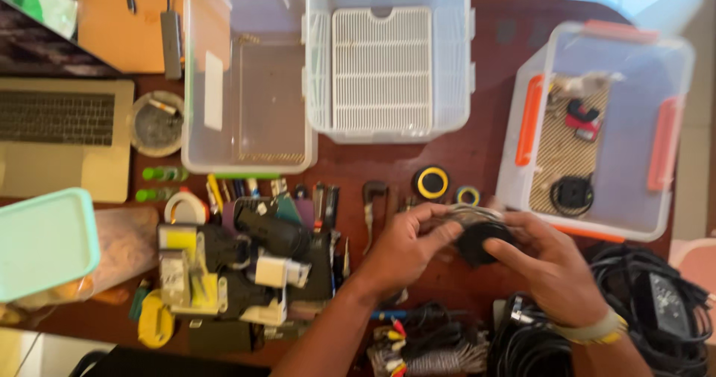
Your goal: The person sorts various electronic accessories on a cluttered table, picking up and coiling cables, then moving small items like plugs and adapters into plastic storage bins. The person handles items one at a time, placing them into bins or on the table surface.
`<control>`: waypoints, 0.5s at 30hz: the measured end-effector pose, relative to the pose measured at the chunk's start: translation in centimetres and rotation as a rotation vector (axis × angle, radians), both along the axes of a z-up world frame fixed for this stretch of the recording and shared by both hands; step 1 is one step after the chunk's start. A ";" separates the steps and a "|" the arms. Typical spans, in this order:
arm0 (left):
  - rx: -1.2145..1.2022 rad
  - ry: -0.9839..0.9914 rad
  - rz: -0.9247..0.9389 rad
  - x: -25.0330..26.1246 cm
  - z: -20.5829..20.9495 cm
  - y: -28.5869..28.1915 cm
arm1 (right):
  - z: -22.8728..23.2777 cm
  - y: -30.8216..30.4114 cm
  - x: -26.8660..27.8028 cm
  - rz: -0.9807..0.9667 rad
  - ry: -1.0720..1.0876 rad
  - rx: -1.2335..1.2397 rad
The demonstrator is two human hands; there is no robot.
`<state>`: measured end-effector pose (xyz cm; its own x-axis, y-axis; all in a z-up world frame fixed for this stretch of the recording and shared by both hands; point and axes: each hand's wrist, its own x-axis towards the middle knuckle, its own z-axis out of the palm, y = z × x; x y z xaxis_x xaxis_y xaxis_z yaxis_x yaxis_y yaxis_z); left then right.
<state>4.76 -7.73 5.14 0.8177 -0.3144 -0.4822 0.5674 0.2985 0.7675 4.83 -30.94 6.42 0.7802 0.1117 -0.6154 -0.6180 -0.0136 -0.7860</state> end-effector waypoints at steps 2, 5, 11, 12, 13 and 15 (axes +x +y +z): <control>0.178 -0.045 0.015 -0.7 -0.6 0.8 | -1.3 1.6 -1.2 0.056 0.006 -0.100; 0.490 -0.055 0.161 -1.2 -1.4 4.5 | -2.9 3.7 -2.9 0.110 -0.172 -0.195; 0.503 0.135 0.493 -3.7 -2.2 9.9 | -6.8 10.4 -8.1 0.268 -0.155 -0.449; 0.461 0.153 0.518 -4.0 -2.4 10.1 | -7.3 11.2 -8.5 0.281 -0.114 -0.484; 0.458 0.173 0.512 -4.3 -2.7 10.1 | -7.8 12.0 -8.9 0.293 -0.073 -0.521; 0.449 0.212 0.495 -5.0 -3.3 9.8 | -8.2 13.0 -9.5 0.318 -0.087 -0.580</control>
